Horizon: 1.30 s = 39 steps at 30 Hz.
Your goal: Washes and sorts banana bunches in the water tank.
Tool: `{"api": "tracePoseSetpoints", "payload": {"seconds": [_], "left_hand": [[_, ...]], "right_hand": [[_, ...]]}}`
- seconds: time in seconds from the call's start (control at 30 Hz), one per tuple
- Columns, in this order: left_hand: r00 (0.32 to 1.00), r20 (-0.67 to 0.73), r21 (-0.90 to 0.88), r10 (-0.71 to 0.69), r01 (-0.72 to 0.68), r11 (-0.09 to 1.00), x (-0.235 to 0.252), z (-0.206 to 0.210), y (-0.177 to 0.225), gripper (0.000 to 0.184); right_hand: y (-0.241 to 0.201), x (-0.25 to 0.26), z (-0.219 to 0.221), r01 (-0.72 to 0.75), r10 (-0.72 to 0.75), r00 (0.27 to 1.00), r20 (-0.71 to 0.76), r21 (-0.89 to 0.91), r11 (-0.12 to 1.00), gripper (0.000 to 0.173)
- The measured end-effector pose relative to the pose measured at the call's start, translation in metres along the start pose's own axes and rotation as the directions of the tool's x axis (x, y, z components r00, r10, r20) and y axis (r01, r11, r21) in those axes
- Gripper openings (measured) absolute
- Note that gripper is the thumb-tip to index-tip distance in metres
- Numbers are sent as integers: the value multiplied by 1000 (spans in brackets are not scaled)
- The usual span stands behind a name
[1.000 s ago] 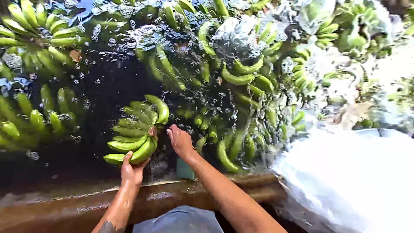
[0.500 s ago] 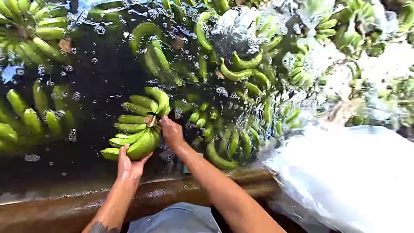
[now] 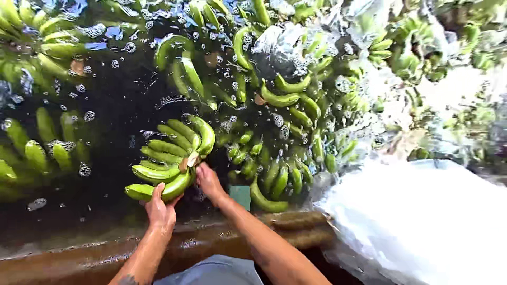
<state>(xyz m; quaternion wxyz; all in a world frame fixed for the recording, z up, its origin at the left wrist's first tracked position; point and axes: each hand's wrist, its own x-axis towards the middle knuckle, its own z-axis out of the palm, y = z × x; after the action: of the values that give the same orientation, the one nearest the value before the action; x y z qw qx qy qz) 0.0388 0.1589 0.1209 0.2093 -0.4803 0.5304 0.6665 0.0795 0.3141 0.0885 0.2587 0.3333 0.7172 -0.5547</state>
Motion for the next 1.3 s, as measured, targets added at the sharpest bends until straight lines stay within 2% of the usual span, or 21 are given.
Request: {"api": "tracePoseSetpoints", "payload": {"seconds": [0.07,0.13,0.17,0.23,0.3,0.4,0.5,0.57,0.6,0.73,0.8,0.87,0.9,0.93,0.97,1.0,1.07,1.1,1.13,1.2,1.3], "left_hand": [[1000,-7,14,29,-29,999,0,-5,2,65],[999,19,17,40,-40,999,-5,-11,3,66],[999,22,7,45,-45,999,-5,-13,2,68],[998,29,-17,62,-61,998,-4,-12,-3,69],[997,28,-16,72,-71,997,-3,-5,-2,68],[997,15,-8,74,-74,997,-1,6,7,69],[997,-9,1,82,-82,997,0,4,3,73],[993,-16,7,119,-119,993,4,-1,0,79],[991,-7,12,131,-131,991,3,-4,0,79],[991,2,3,135,-135,991,-1,-8,-6,77],[986,2,6,169,-169,986,12,-9,-7,81],[984,20,58,178,-179,982,30,-22,-2,79],[982,19,104,186,-187,977,38,-27,3,78],[974,-1,179,227,-224,958,44,-31,9,78],[944,-9,311,329,-310,898,47,-34,15,83],[875,54,481,482,-446,755,50,-38,20,92],[614,431,689,661,-697,198,60,-36,28,106],[524,626,676,577,-733,-67,72,-32,28,106],[508,761,629,405,-730,-267,87,-25,25,101],[610,790,562,64,-677,-475,116,-5,14,93],[706,707,592,-32,-617,-518,146,11,-1,67]], "right_hand": [[1,-15,-5,-138,61,974,218,360,923,26],[7,-16,-8,-156,29,967,253,499,853,25],[9,-10,-4,-74,-3,986,166,455,887,26],[10,5,2,103,-98,993,-67,88,991,32],[6,11,1,64,-111,980,-167,-267,962,41],[2,22,-6,43,-166,955,-244,-440,897,43],[10,15,14,83,-134,963,-234,-219,972,39],[11,-1,20,37,-35,998,-44,43,998,37],[10,-4,14,25,-27,999,18,78,997,36],[26,16,10,103,-111,990,-89,-86,991,39],[24,0,19,13,-35,994,106,206,978,31],[23,-33,4,-215,-17,895,446,464,859,24],[24,-44,-15,-261,-19,862,506,475,841,24],[25,-49,-40,-233,15,899,438,448,863,23],[30,-46,-69,-148,57,967,246,367,919,22],[40,-36,-101,-62,63,998,2,202,977,24],[71,-4,-166,-53,-8,925,-380,-149,987,39],[82,10,-195,-152,27,890,-456,-240,959,49],[89,22,-215,-268,110,870,-480,-275,923,57],[104,46,-231,-416,290,864,-412,-258,872,68],[104,57,-213,-475,413,842,-346,-115,872,74]]}}
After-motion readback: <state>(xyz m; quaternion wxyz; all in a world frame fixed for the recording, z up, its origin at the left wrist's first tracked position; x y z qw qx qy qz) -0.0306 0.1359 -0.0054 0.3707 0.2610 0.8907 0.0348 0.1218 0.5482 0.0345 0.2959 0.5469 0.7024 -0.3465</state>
